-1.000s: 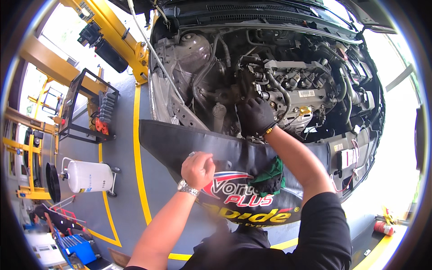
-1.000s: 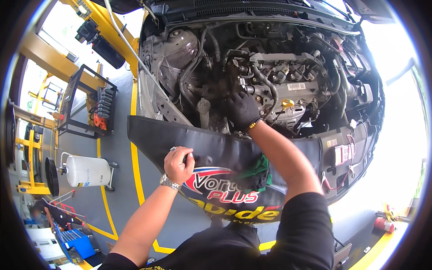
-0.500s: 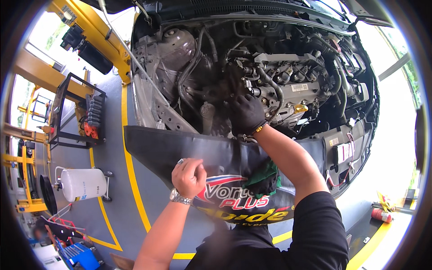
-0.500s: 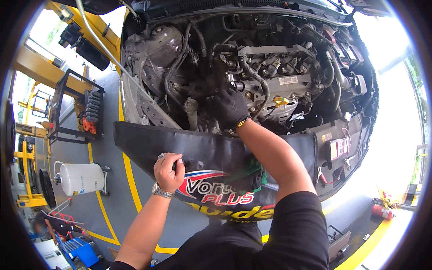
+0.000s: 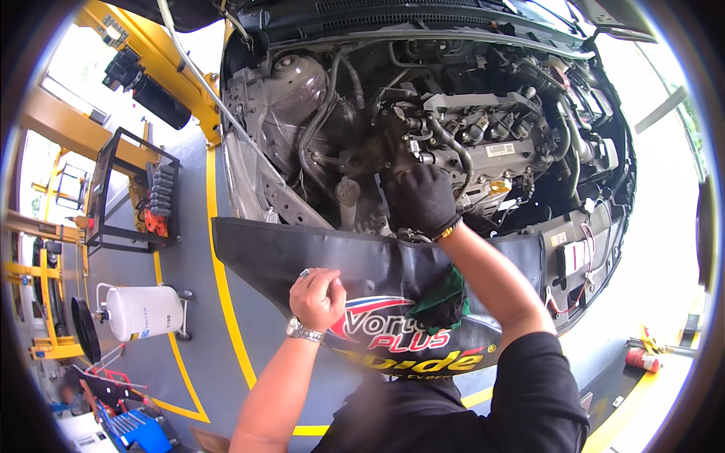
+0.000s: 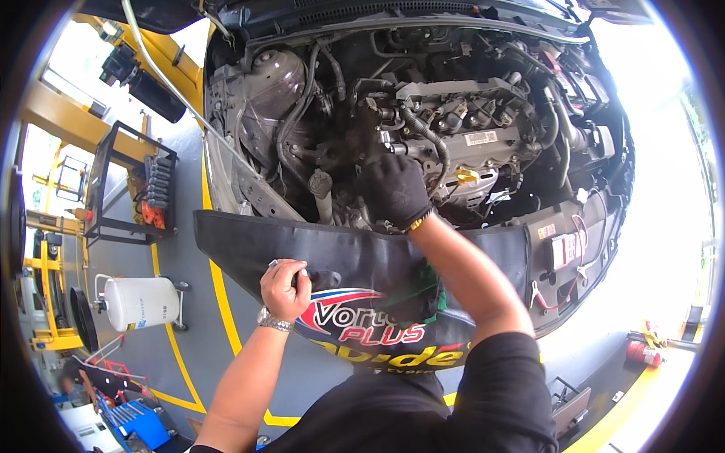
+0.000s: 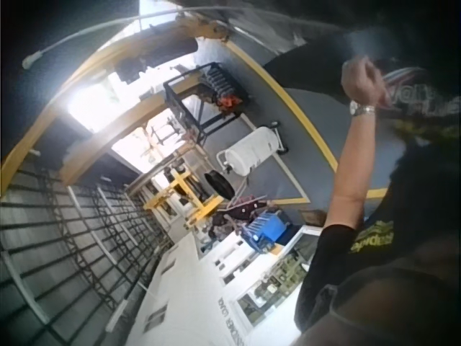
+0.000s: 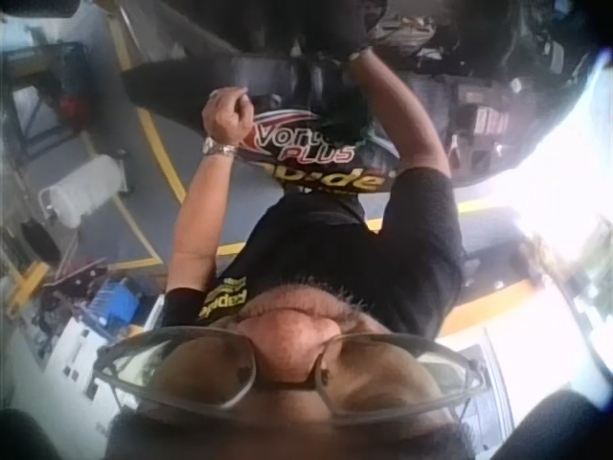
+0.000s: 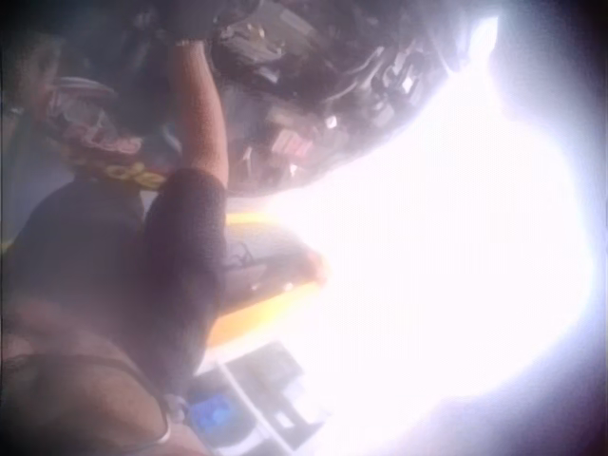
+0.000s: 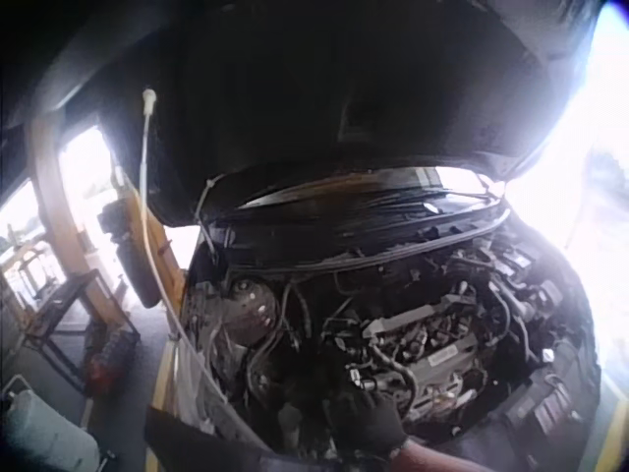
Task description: The person retrieves a yellow bottle from a tool chest, puts on gloves, and places a protective cover over the front of a car with its hood open. They then remove a silver engine cover, wipe it with a cloth, and reinstall it. Finally, they operate a car lift to raise the vehicle.
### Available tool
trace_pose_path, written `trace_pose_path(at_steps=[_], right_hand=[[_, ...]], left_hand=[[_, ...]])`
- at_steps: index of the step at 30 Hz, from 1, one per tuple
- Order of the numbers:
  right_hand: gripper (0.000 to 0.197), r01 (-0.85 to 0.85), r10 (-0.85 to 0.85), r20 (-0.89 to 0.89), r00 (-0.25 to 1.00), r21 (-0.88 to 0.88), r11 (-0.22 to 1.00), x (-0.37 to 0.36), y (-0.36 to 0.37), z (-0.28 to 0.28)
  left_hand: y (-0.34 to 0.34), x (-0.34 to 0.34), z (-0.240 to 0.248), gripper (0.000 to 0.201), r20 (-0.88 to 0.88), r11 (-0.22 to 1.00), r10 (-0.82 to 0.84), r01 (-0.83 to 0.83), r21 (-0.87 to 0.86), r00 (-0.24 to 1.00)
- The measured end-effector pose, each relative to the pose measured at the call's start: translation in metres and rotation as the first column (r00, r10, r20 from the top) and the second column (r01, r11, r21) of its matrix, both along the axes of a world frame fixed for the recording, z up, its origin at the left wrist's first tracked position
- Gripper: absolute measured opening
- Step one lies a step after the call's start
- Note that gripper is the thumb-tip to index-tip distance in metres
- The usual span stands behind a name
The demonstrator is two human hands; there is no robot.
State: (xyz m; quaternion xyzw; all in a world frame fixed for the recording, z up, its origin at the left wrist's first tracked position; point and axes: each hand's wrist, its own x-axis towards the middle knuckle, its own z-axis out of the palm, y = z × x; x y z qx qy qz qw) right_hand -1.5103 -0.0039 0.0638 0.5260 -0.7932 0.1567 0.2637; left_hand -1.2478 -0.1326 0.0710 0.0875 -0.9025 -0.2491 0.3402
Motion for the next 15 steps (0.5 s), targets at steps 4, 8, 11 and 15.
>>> trace_pose_path(at_steps=[4, 8, 11, 15], right_hand=[[0.033, 0.478, -0.478, 0.436, 0.762, 0.119, 0.870, 0.021, -0.004, 0.000], [0.029, 0.362, -0.429, 0.374, 0.822, 0.239, 0.901, 0.011, 0.002, 0.000], [0.025, 0.339, -0.396, 0.294, 0.870, 0.225, 0.913, 0.006, 0.002, -0.020], [0.033, 0.078, -0.131, 0.300, 0.945, 0.184, 0.980, -0.003, 0.011, -0.013]], left_hand=[[0.001, 0.002, 0.001, 0.009, 0.020, 0.999, 0.041, -0.041, -0.004, 0.999], [0.004, -0.001, 0.000, 0.008, 0.008, 0.999, 0.042, -0.041, -0.025, 0.999], [0.006, -0.004, -0.001, 0.007, 0.025, 0.997, 0.042, -0.041, -0.062, 0.999], [0.006, 0.000, -0.001, 0.007, 0.030, 0.995, 0.074, -0.071, -0.075, 0.997]])
